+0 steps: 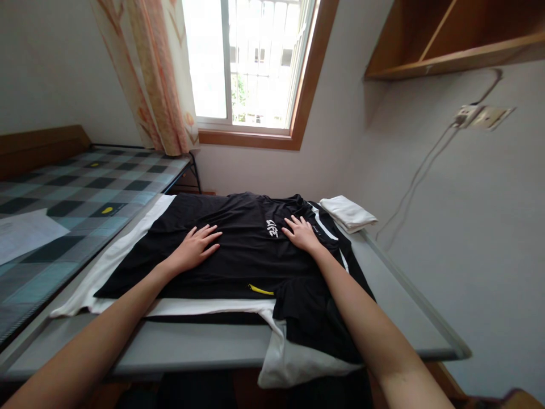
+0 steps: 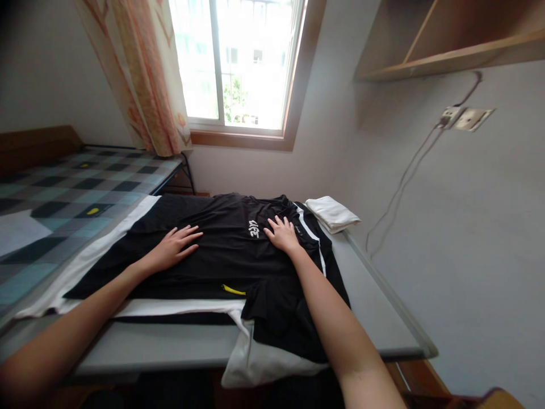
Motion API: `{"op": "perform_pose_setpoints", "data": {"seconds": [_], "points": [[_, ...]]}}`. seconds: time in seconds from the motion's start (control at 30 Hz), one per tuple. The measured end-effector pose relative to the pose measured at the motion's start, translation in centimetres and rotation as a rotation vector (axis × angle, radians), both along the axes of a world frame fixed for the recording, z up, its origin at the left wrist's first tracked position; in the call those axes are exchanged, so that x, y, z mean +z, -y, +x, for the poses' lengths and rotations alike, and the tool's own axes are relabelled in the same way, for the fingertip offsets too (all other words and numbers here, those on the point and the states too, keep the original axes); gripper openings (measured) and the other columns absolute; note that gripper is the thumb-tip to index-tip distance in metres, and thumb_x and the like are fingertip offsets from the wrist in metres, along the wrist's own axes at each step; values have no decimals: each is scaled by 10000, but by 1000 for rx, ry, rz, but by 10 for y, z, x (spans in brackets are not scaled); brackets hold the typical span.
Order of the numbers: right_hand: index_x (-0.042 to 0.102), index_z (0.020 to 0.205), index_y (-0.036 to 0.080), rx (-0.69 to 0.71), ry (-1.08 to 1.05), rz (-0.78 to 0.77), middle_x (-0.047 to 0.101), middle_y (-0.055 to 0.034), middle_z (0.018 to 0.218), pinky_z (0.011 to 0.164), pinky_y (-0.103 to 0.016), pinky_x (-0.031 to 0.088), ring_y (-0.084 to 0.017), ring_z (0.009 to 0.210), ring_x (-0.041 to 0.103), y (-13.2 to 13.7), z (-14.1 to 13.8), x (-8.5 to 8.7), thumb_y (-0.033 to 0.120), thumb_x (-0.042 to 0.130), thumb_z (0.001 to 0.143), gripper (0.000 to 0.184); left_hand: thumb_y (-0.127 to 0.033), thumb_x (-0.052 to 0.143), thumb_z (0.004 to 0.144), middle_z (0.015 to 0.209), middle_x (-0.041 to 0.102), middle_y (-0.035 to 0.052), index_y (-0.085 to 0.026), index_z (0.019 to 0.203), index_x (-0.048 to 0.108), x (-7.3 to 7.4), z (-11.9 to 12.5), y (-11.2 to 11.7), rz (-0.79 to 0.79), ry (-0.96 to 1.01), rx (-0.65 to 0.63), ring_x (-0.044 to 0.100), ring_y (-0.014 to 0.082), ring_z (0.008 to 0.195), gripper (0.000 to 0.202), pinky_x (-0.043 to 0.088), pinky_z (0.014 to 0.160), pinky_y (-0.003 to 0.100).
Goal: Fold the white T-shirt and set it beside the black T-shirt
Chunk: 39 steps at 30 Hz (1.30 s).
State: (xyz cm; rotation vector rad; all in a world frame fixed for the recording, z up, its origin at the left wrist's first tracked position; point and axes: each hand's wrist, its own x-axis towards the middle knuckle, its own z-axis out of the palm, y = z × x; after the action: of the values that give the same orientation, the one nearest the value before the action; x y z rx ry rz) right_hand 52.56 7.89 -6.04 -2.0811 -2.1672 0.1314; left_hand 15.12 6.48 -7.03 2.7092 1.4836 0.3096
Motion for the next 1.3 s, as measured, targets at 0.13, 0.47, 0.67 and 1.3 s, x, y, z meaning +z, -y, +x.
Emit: {"op": "perform_pose_setpoints", "data": {"seconds": [0.13, 0.47, 0.67, 1.3], "points": [[404, 1502, 238, 1, -6, -1, 298, -85, 1592, 1154, -504, 221, -359, 1457, 222, 0, 0, 0, 524, 376, 985, 592, -499, 353, 977, 1549, 386, 63, -262, 1424, 496, 0, 0, -1, -7, 0, 0, 304, 274, 1448, 526, 194, 1177, 537], [463, 1463, 256, -21, -14, 54, 354, -55, 1570, 1144, -480, 234, -330, 1441, 265, 0, -1, -3, 525, 391, 976, 561, -496, 380, 960, 1533, 412, 59, -287, 1407, 515, 0, 0, -2, -20, 47, -1, 330, 272, 1436, 511, 183, 1176, 535], [495, 1437, 265, -38, -33, 97, 392, -53, 1549, 1135, -463, 254, -305, 1429, 294, 1, -1, -4, 535, 428, 958, 554, -513, 361, 961, 1540, 403, 47, -296, 1411, 508, 0, -2, -4, -32, 34, 2, 319, 261, 1441, 521, 177, 1181, 521], [555, 1380, 263, -62, -82, 136, 442, -36, 1518, 1125, -437, 272, -287, 1411, 333, 6, -4, -2, 517, 461, 940, 517, -488, 386, 949, 1527, 422, 72, -279, 1393, 528, 0, 0, -3, -15, 57, 8, 335, 270, 1433, 511, 196, 1170, 531]]}}
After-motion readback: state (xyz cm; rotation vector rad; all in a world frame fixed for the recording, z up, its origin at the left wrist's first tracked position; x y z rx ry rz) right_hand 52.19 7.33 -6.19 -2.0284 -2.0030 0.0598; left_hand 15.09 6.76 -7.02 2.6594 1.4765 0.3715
